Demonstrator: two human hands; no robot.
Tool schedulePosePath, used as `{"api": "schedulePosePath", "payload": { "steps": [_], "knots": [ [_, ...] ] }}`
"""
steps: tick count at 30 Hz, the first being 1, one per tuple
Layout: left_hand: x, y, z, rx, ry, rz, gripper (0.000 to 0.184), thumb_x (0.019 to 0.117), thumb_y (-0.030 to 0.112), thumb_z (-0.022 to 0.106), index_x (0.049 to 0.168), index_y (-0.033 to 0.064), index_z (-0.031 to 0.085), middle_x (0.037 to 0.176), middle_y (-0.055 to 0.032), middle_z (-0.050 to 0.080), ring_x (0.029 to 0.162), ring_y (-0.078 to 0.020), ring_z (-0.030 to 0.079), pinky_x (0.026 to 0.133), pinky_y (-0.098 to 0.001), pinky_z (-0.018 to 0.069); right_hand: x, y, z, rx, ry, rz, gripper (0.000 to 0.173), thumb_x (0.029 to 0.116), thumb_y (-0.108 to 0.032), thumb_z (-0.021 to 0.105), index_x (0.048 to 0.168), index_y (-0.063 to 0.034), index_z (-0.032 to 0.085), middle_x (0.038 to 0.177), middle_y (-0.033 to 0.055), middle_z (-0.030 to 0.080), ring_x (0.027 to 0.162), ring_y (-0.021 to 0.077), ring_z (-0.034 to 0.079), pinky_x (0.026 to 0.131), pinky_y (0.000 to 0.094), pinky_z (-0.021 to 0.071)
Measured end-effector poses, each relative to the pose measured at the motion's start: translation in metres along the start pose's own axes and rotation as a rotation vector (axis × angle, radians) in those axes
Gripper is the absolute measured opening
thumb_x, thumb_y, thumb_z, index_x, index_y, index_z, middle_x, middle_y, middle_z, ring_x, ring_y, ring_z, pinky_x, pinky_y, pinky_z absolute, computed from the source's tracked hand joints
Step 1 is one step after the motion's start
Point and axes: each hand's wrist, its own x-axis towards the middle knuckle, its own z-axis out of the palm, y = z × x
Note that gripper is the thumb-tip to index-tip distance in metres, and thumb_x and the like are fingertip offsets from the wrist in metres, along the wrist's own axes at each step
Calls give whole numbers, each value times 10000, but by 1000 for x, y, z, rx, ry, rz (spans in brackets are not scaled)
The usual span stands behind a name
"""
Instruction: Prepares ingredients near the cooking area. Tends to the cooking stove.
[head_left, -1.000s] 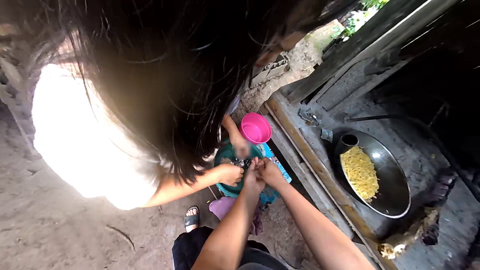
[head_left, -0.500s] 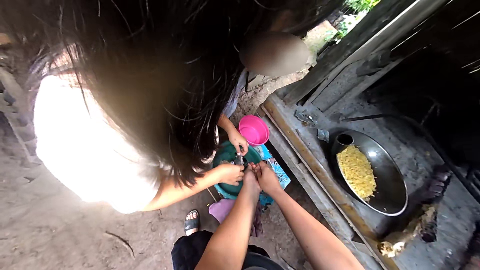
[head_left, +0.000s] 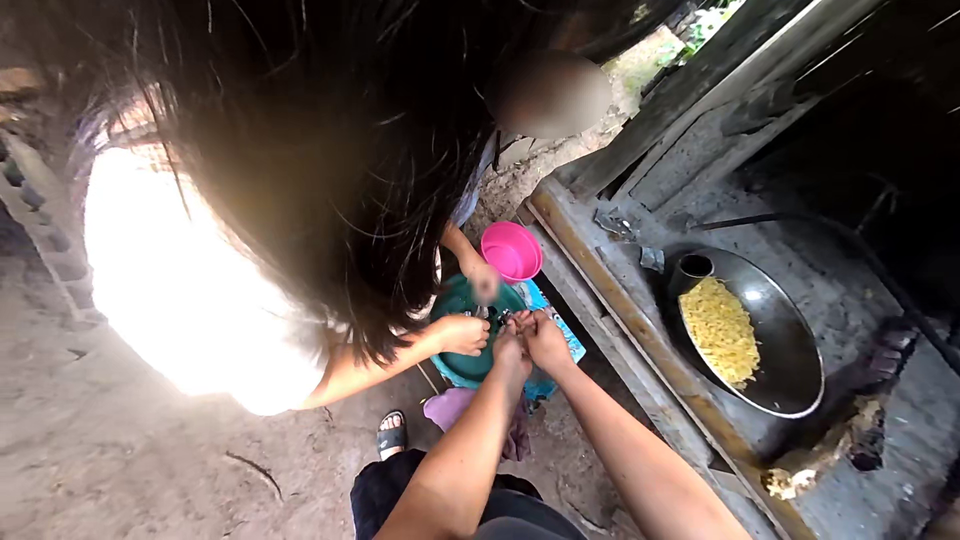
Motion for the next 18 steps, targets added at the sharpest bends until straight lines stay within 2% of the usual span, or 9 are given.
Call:
{"api": "schedulePosePath", "payload": {
  "steps": [1,2,8,13,15,17,18],
  "knots": [
    [0,0,2,-5,12,20,377,1141,205,288,1367,-6,504,1170,-148,644,1007,-184,635,873,-328,524,0,0,2,-3,7,-20,259,1044,-118,488,1240,19,586,1217,206,655,1168,308,641,1024,478,498],
    [1,1,3,-16,32,39,375,1142,203,280,1343,-14,511,1146,-149,643,1000,-188,636,878,-334,526,1,0,4,-3,11,-41,256,1044,-111,481,1234,23,588,1230,208,650,1180,307,635,1033,470,497],
    [7,6,6,-33,112,31,362,1138,215,299,1178,-4,583,976,-106,630,860,-166,615,793,-315,518,2,-3,9,-30,6,-87,272,1053,-97,458,1263,26,581,1273,204,637,1224,298,617,1072,444,478],
    [12,7,2,-100,127,-23,361,1128,241,309,1052,27,590,847,-79,606,755,-163,599,713,-319,517,0,-4,13,-29,-14,-75,296,1056,-98,449,1293,26,575,1299,204,628,1256,295,598,1097,440,456],
    [12,8,0,-141,66,-66,389,1128,268,288,1066,32,592,858,-78,630,753,-161,619,704,-316,530,-1,-7,10,-5,-3,-38,294,1048,-93,461,1290,36,569,1283,217,631,1233,309,611,1077,455,471],
    [12,11,-5,-115,-32,-131,423,1128,312,277,1149,48,607,918,-77,679,767,-149,648,689,-300,538,1,-9,0,17,-7,18,284,1031,-93,494,1276,33,561,1224,227,650,1164,328,643,1016,493,501],
    [11,13,-8,-86,-78,-159,417,1131,322,281,1204,58,595,977,-74,687,806,-144,654,715,-295,539,3,-8,-5,29,-23,34,285,1026,-92,507,1276,33,560,1207,229,652,1145,332,647,1003,501,505]
  ]
}}
